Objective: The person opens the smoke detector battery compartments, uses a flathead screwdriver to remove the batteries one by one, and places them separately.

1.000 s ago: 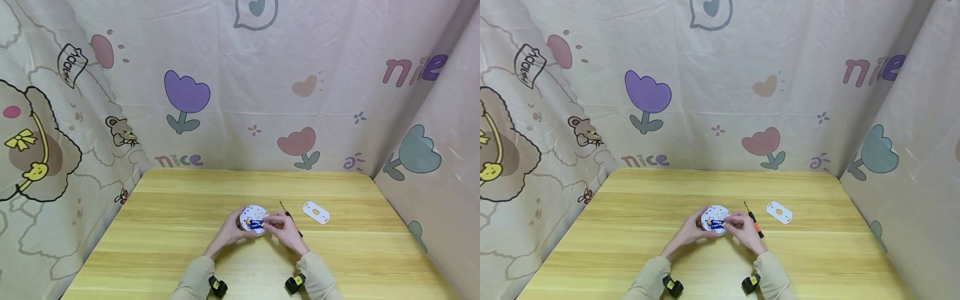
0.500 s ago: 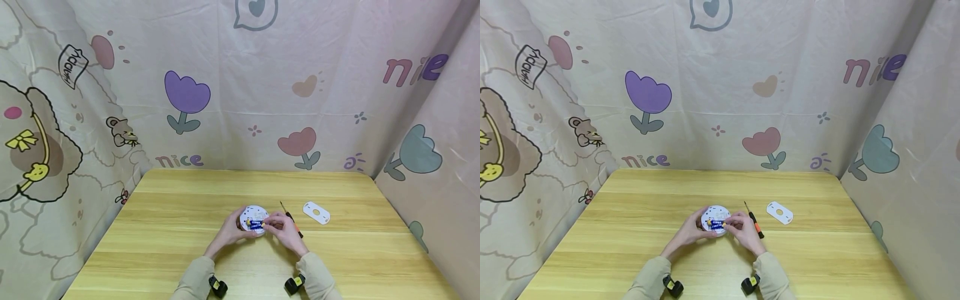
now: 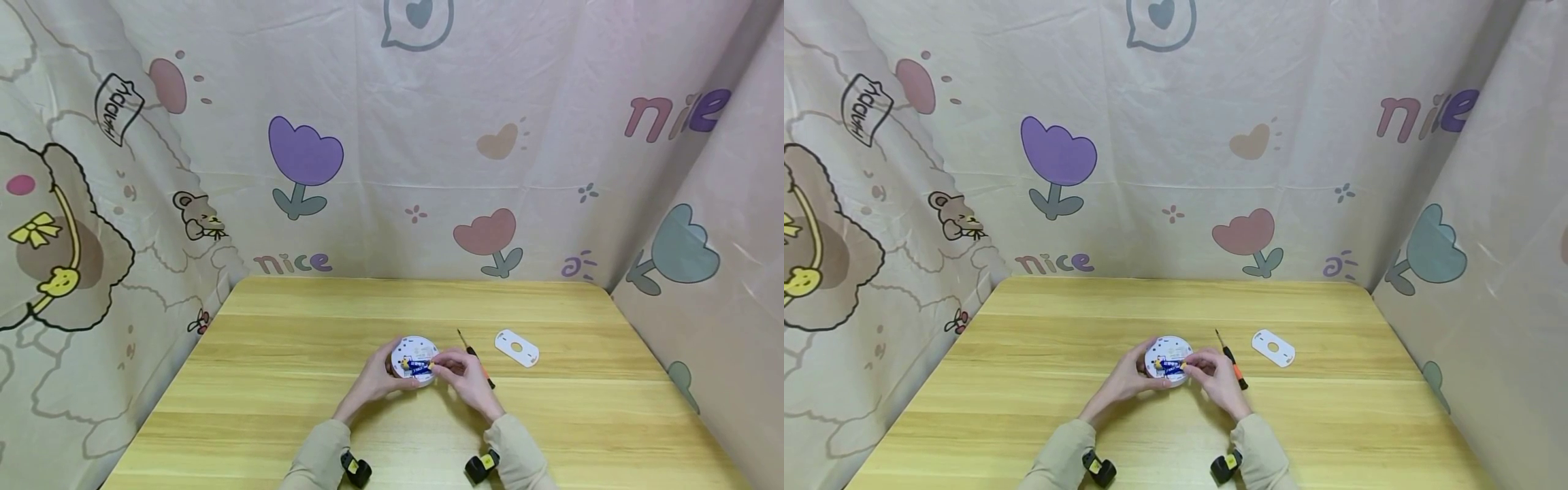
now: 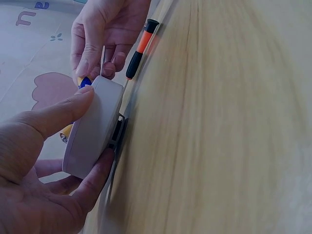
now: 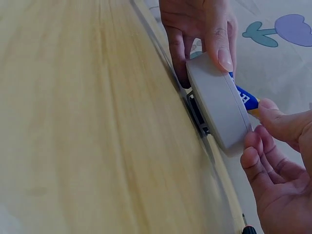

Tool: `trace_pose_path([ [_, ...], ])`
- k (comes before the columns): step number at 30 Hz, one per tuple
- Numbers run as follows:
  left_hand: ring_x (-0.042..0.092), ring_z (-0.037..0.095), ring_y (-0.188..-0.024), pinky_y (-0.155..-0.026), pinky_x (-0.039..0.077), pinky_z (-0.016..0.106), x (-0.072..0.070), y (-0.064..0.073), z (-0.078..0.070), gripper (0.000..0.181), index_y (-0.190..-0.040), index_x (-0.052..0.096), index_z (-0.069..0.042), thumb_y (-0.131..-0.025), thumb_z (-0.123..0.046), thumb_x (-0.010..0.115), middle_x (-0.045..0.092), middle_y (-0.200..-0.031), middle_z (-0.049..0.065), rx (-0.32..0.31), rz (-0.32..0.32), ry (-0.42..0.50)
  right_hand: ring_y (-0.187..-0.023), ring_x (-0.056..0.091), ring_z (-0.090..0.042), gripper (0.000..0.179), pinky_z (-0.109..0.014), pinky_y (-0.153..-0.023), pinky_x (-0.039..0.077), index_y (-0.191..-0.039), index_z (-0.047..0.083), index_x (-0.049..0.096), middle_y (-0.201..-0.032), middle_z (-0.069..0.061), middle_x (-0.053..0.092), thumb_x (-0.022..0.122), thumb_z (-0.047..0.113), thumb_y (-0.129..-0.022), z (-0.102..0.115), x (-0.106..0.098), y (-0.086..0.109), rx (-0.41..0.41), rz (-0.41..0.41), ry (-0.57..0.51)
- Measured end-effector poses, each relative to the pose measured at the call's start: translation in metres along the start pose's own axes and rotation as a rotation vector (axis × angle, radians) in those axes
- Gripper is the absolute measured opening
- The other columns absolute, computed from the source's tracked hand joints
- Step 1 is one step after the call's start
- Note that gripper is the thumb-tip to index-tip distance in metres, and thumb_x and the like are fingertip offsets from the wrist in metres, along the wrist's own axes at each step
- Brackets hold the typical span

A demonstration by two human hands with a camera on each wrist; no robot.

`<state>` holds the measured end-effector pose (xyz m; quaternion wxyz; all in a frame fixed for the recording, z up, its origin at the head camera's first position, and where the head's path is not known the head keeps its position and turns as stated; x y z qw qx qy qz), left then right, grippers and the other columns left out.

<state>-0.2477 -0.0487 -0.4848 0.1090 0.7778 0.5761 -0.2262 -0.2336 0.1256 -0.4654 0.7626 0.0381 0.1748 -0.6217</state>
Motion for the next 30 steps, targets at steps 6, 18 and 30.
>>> trace_pose_path([
  [6, 0.041, 0.034, -0.123, -0.104, 0.035, 0.048, 0.000, 0.000, 0.000, 0.097, -0.138, 0.028, -0.002, -0.061, -0.031, 0.080, 0.039, -0.137, 0.020, 0.009, -0.005, -0.009, -0.083, 0.060, -0.038, 0.021, -0.025, -0.068, 0.054, -0.100, -0.003, 0.062, -0.094, -0.021, 0.064, 0.062, 0.004, -0.080, -0.005, -0.001, 0.001, 0.026, 0.015, -0.048],
  [18, 0.039, 0.036, -0.124, -0.105, 0.033, 0.051, 0.000, 0.000, -0.001, 0.097, -0.138, 0.028, -0.002, -0.061, -0.032, 0.080, 0.038, -0.137, 0.021, 0.002, -0.008, -0.009, -0.083, 0.063, -0.029, 0.031, -0.033, -0.072, 0.056, -0.102, 0.000, 0.062, -0.096, -0.019, 0.065, 0.067, 0.018, -0.077, -0.033, -0.002, -0.002, 0.030, -0.022, -0.140],
  [30, 0.042, 0.035, -0.122, -0.104, 0.034, 0.050, -0.001, 0.001, -0.001, 0.095, -0.137, 0.030, -0.001, -0.061, -0.030, 0.080, 0.041, -0.135, 0.021, 0.017, -0.020, 0.010, -0.077, 0.064, -0.028, 0.033, -0.042, -0.071, 0.055, -0.104, -0.007, 0.060, -0.096, -0.027, 0.063, 0.065, 0.013, -0.079, -0.036, -0.006, -0.002, -0.018, -0.033, -0.251],
])
Point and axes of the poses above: each hand's wrist, its own y-axis away from the middle knuckle, its own x-axis out of the palm, z = x × y, the point moved 6 cm from there along -y, towards the middle knuckle
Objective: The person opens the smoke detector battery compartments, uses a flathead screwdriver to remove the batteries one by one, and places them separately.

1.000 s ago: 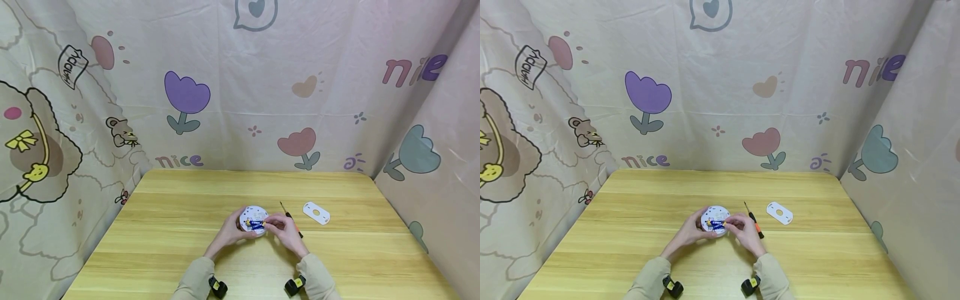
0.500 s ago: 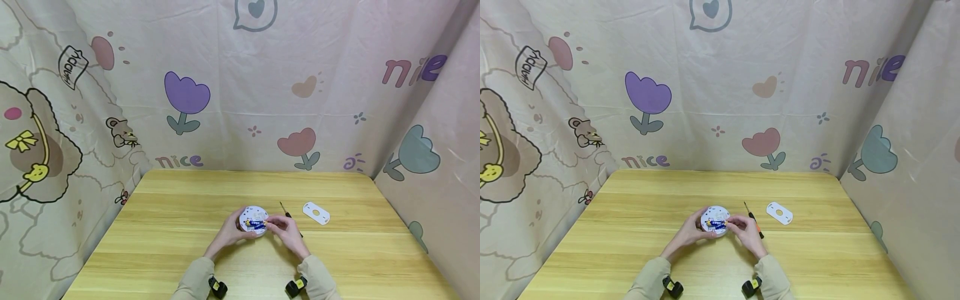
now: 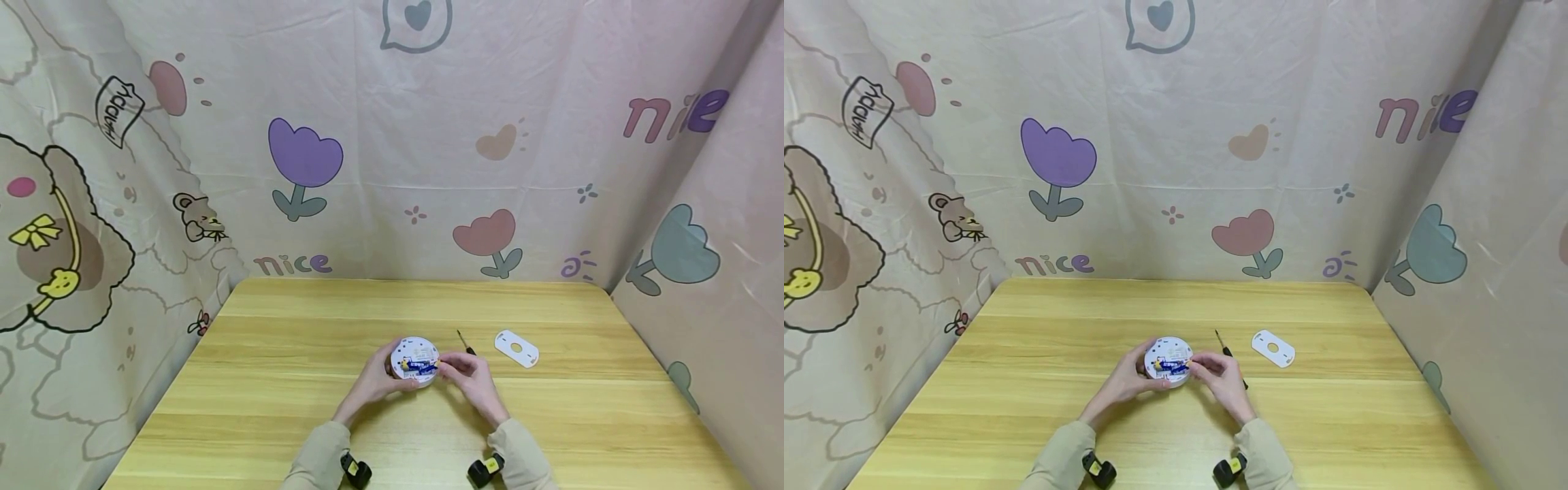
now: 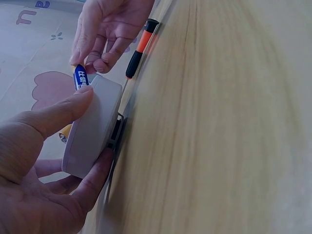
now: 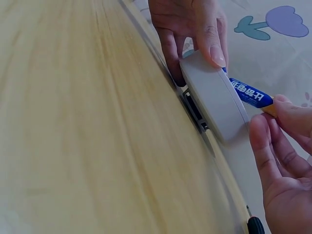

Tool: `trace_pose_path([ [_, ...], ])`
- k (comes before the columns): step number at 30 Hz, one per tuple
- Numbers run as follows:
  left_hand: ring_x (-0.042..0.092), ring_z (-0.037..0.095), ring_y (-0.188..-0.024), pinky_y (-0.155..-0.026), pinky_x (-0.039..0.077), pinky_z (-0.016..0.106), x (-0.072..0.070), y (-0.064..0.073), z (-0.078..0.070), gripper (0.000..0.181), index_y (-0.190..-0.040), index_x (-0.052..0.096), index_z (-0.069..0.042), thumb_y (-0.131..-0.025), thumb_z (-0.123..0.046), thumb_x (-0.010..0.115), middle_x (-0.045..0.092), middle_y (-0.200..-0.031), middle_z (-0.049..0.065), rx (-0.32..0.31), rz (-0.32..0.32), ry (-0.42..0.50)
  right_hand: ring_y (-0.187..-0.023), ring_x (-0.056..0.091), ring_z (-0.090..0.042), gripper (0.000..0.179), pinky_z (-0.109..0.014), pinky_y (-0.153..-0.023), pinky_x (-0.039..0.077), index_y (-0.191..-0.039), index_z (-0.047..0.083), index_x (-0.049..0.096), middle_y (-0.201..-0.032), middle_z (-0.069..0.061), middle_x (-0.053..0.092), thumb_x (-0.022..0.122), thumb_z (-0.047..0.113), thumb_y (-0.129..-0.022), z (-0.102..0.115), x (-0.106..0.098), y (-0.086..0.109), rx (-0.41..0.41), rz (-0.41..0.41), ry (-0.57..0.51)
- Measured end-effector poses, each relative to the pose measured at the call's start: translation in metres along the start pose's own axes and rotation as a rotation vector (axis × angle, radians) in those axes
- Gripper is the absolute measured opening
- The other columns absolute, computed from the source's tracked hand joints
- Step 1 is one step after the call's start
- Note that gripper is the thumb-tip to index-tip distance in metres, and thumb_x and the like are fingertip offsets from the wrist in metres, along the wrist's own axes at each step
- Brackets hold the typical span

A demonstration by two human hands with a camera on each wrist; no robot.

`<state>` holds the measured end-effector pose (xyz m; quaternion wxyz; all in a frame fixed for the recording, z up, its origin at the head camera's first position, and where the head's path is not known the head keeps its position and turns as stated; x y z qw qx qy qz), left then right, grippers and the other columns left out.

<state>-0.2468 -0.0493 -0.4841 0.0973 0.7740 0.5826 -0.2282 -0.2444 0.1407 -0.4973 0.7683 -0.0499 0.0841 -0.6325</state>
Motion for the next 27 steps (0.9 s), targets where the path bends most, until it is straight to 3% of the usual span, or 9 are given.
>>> trace_pose_path([
  [4, 0.042, 0.035, -0.122, -0.104, 0.034, 0.049, 0.000, 0.000, 0.001, 0.095, -0.137, 0.031, -0.001, -0.060, -0.030, 0.080, 0.041, -0.135, 0.021, 0.003, -0.003, 0.002, -0.076, 0.064, -0.025, 0.033, -0.039, -0.070, 0.056, -0.101, -0.004, 0.062, -0.093, -0.025, 0.064, 0.067, 0.019, -0.077, -0.002, -0.004, 0.001, 0.012, -0.032, -0.006],
  [8, 0.042, 0.035, -0.122, -0.105, 0.034, 0.049, 0.001, 0.000, 0.002, 0.096, -0.137, 0.031, -0.002, -0.060, -0.031, 0.080, 0.041, -0.135, 0.021, -0.002, -0.003, -0.008, -0.076, 0.063, -0.029, 0.033, -0.038, -0.070, 0.056, -0.102, -0.007, 0.060, -0.091, -0.025, 0.063, 0.065, 0.017, -0.080, -0.001, -0.007, 0.002, -0.027, -0.038, -0.015],
  [13, 0.042, 0.035, -0.121, -0.104, 0.035, 0.049, 0.001, 0.000, 0.003, 0.097, -0.137, 0.030, -0.002, -0.060, -0.031, 0.080, 0.040, -0.135, 0.022, 0.000, 0.003, 0.001, -0.077, 0.065, -0.023, 0.037, -0.037, -0.072, 0.056, -0.105, -0.013, 0.055, -0.088, -0.011, 0.067, 0.063, 0.013, -0.081, -0.002, -0.010, 0.003, -0.032, -0.046, -0.110],
  [21, 0.043, 0.036, -0.121, -0.103, 0.036, 0.048, 0.001, 0.000, 0.003, 0.097, -0.137, 0.029, -0.002, -0.060, -0.030, 0.080, 0.039, -0.135, 0.022, 0.002, 0.006, 0.002, -0.073, 0.065, -0.014, 0.042, -0.032, -0.073, 0.057, -0.107, -0.022, 0.048, -0.088, -0.017, 0.067, 0.063, 0.007, -0.080, -0.001, -0.016, 0.004, -0.014, -0.114, -0.250],
  [27, 0.041, 0.036, -0.123, -0.105, 0.034, 0.048, 0.001, -0.001, 0.003, 0.097, -0.137, 0.029, -0.002, -0.060, -0.031, 0.080, 0.039, -0.136, 0.022, -0.003, 0.006, -0.005, -0.080, 0.067, -0.015, 0.039, -0.030, -0.081, 0.054, -0.110, -0.018, 0.048, -0.089, -0.006, 0.068, 0.061, 0.006, -0.082, -0.001, -0.021, 0.007, 0.022, -0.114, -0.392],
])
Point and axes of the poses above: each hand's wrist, its own y-axis away from the middle knuckle, its own x-axis out of the palm, z = x × y, the point moved 6 cm from there along -y, towards the middle knuckle
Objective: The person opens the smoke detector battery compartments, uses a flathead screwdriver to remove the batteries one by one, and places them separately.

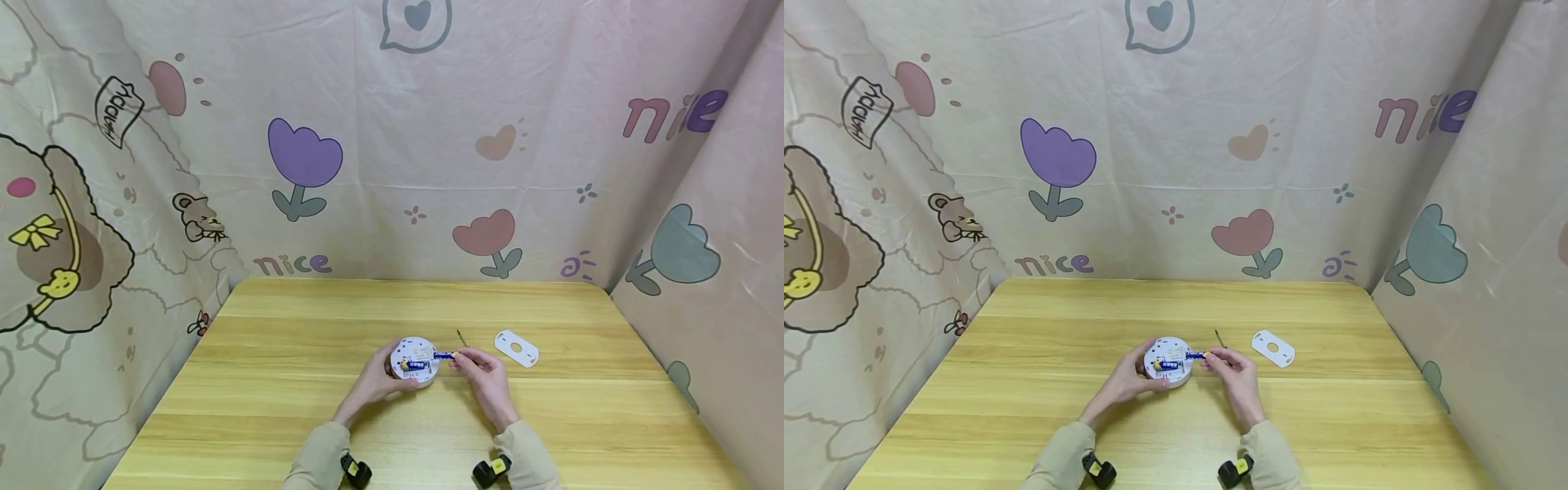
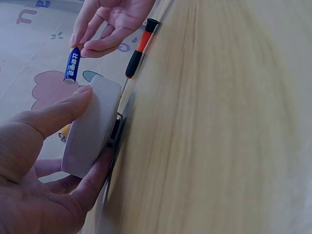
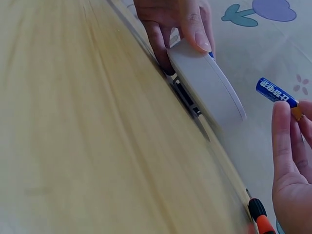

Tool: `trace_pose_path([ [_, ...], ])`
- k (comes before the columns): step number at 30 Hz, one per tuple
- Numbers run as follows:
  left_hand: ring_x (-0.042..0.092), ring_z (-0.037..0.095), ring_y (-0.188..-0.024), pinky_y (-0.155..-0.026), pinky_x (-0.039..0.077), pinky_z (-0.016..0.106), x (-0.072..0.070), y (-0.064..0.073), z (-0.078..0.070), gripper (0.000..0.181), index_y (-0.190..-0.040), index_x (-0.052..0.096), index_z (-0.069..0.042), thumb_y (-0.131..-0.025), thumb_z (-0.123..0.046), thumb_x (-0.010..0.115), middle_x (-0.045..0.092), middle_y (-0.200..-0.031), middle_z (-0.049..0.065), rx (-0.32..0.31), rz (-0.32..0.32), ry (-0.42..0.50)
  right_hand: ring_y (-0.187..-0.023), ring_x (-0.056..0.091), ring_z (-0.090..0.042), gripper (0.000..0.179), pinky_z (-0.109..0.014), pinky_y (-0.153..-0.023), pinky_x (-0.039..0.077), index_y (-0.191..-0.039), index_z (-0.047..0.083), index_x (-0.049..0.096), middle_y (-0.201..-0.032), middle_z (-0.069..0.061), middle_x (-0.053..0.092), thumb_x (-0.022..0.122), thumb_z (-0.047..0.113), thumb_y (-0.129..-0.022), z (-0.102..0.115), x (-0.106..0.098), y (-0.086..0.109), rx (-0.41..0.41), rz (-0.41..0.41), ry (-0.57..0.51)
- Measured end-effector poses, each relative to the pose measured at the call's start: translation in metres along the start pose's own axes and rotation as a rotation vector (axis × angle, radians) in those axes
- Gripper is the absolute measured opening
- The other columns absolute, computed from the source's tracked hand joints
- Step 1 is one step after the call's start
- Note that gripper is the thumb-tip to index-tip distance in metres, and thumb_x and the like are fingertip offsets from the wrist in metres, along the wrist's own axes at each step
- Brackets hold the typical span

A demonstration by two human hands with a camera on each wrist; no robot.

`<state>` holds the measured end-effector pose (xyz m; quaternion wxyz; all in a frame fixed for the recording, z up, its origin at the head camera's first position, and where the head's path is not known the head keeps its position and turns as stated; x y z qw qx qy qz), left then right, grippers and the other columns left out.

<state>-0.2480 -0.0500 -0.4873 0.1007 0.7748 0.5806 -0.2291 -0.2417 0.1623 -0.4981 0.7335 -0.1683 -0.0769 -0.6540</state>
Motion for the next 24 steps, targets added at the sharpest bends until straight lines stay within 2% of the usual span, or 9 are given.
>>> trace_pose_path([
  [4, 0.041, 0.036, -0.122, -0.104, 0.035, 0.048, 0.000, 0.000, 0.000, 0.097, -0.137, 0.030, -0.002, -0.060, -0.030, 0.080, 0.039, -0.136, 0.022, -0.002, -0.003, 0.000, -0.084, 0.067, -0.017, 0.028, -0.030, -0.085, 0.052, -0.107, -0.009, 0.055, -0.092, -0.005, 0.068, 0.059, 0.003, -0.083, 0.001, -0.004, 0.001, 0.010, -0.016, -0.094],
  [11, 0.042, 0.035, -0.122, -0.104, 0.035, 0.048, 0.000, 0.000, 0.000, 0.097, -0.138, 0.029, -0.003, -0.060, -0.032, 0.080, 0.038, -0.137, 0.022, -0.009, -0.003, -0.009, -0.089, 0.066, -0.020, 0.040, -0.030, -0.089, 0.050, -0.114, -0.019, 0.042, -0.096, -0.008, 0.066, 0.057, -0.003, -0.081, 0.003, -0.014, 0.000, -0.016, -0.077, -0.191],
  [17, 0.044, 0.035, -0.119, -0.103, 0.037, 0.047, 0.000, 0.001, 0.000, 0.097, -0.138, 0.029, -0.003, -0.060, -0.030, 0.081, 0.037, -0.137, 0.022, -0.020, 0.000, 0.003, -0.089, 0.066, -0.023, 0.035, -0.031, -0.088, 0.050, -0.112, -0.019, 0.046, -0.096, -0.011, 0.067, 0.057, -0.005, -0.081, 0.005, -0.021, -0.001, -0.045, -0.127, -0.204],
  [24, 0.046, 0.033, -0.118, -0.103, 0.037, 0.046, -0.001, 0.001, 0.000, 0.097, -0.137, 0.030, -0.003, -0.060, -0.029, 0.081, 0.039, -0.136, 0.022, -0.007, 0.000, 0.010, -0.084, 0.067, -0.023, 0.034, -0.028, -0.082, 0.054, -0.107, -0.014, 0.053, -0.090, -0.010, 0.069, 0.063, -0.003, -0.077, 0.004, -0.034, -0.001, -0.024, -0.293, -0.154],
])
Point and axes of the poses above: each hand's wrist, its own y-axis away from the middle knuckle, its own x-axis out of the palm, z = x × y, the point moved 6 cm from there along -y, towards the middle knuckle
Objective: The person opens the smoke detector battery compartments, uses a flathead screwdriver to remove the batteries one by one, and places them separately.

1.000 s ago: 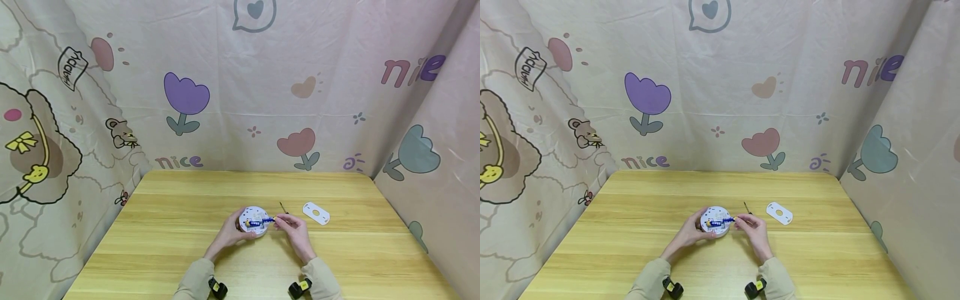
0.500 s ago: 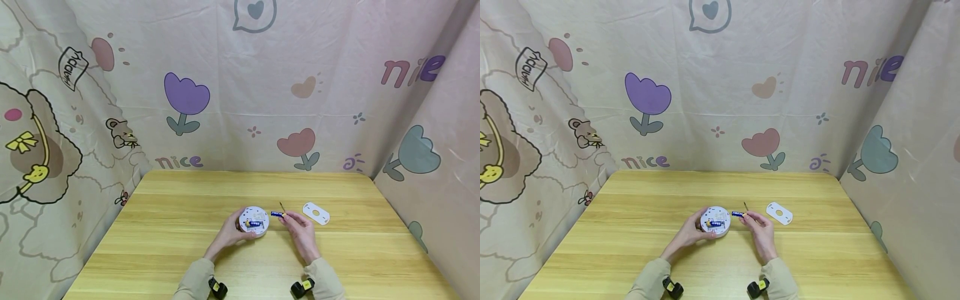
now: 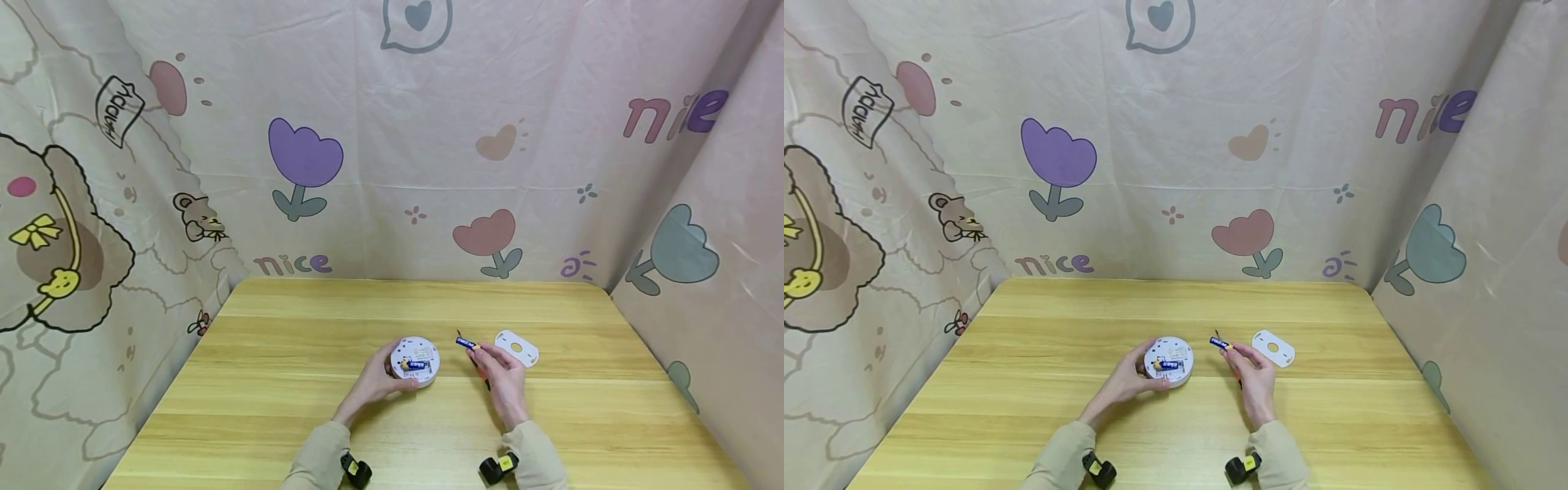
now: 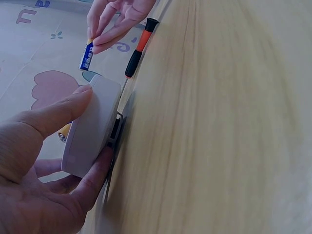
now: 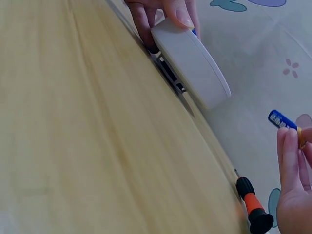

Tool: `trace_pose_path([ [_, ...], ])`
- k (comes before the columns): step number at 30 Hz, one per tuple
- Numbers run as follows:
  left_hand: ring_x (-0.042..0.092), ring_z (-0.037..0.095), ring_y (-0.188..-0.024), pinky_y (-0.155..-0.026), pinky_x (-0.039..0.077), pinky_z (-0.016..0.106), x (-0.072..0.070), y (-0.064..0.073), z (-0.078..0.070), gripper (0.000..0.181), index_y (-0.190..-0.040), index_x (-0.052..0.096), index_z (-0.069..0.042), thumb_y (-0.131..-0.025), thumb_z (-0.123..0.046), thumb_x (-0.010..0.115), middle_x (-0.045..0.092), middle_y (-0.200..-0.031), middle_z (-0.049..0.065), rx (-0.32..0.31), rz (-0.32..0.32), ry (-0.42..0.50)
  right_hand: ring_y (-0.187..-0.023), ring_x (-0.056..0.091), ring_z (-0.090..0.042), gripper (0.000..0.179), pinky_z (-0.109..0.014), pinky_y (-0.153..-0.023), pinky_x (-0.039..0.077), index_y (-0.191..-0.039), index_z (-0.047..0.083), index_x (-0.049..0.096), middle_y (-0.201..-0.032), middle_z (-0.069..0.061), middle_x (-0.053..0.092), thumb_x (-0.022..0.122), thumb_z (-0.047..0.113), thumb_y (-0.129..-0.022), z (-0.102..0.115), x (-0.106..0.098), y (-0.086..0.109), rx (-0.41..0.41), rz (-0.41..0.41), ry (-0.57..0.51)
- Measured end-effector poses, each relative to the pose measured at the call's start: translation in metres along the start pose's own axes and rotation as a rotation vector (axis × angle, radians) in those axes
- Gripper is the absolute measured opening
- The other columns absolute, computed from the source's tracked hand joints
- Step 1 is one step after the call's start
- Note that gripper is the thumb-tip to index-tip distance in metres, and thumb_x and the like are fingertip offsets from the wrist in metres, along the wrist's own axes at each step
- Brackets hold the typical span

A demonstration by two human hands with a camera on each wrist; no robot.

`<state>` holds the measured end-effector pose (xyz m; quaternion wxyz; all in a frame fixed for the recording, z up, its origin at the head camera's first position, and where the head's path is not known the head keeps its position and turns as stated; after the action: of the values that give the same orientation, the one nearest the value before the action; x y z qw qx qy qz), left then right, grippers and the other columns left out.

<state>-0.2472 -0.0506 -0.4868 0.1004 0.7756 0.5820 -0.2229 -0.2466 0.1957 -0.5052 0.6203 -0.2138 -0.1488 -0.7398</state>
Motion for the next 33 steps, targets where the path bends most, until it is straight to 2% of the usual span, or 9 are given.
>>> trace_pose_path([
  [6, 0.044, 0.033, -0.120, -0.104, 0.035, 0.047, 0.000, 0.000, 0.001, 0.097, -0.137, 0.030, -0.003, -0.059, -0.030, 0.081, 0.039, -0.136, 0.021, -0.002, -0.005, -0.001, -0.081, 0.068, -0.017, 0.035, -0.029, -0.076, 0.055, -0.106, -0.007, 0.058, -0.084, -0.005, 0.071, 0.069, 0.002, -0.073, 0.000, -0.012, -0.001, 0.036, -0.111, 0.086],
  [10, 0.044, 0.032, -0.120, -0.104, 0.036, 0.046, 0.000, 0.000, 0.001, 0.096, -0.137, 0.030, -0.003, -0.060, -0.030, 0.081, 0.040, -0.135, 0.020, -0.007, -0.005, 0.003, -0.079, 0.068, -0.018, 0.038, -0.031, -0.078, 0.055, -0.106, -0.011, 0.056, -0.083, -0.005, 0.071, 0.069, 0.001, -0.072, 0.001, -0.016, -0.002, 0.008, -0.148, 0.116],
  [18, 0.041, 0.034, -0.122, -0.105, 0.034, 0.048, 0.000, 0.000, 0.001, 0.097, -0.137, 0.030, -0.003, -0.060, -0.030, 0.081, 0.038, -0.137, 0.021, -0.016, -0.003, 0.008, -0.076, 0.068, -0.019, 0.049, -0.032, -0.072, 0.056, -0.109, -0.010, 0.055, -0.082, -0.001, 0.071, 0.074, 0.010, -0.069, 0.001, -0.026, -0.003, -0.012, -0.231, 0.269],
  [26, 0.043, 0.034, -0.121, -0.104, 0.035, 0.048, 0.000, 0.000, 0.001, 0.096, -0.137, 0.030, -0.003, -0.060, -0.030, 0.081, 0.039, -0.136, 0.021, -0.014, -0.001, 0.008, -0.067, 0.064, -0.003, 0.040, -0.017, -0.065, 0.054, -0.101, -0.005, 0.062, -0.076, 0.012, 0.067, 0.076, 0.010, -0.066, 0.003, -0.036, -0.005, -0.028, -0.297, 0.461],
  [33, 0.042, 0.034, -0.121, -0.104, 0.035, 0.048, 0.000, -0.001, 0.002, 0.097, -0.138, 0.029, -0.003, -0.060, -0.031, 0.081, 0.038, -0.137, 0.021, -0.021, -0.003, -0.006, -0.067, 0.063, -0.002, 0.036, -0.014, -0.065, 0.053, -0.097, -0.001, 0.065, -0.071, 0.017, 0.067, 0.076, 0.010, -0.066, 0.002, -0.041, -0.006, -0.022, -0.311, 0.568],
])
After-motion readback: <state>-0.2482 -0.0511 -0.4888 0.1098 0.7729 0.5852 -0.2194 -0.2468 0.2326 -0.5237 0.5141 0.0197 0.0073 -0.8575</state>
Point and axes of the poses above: each hand's wrist, its own y-axis away from the middle knuckle, its own x-axis out of the palm, z = x × y, the point moved 6 cm from there along -y, towards the middle knuckle
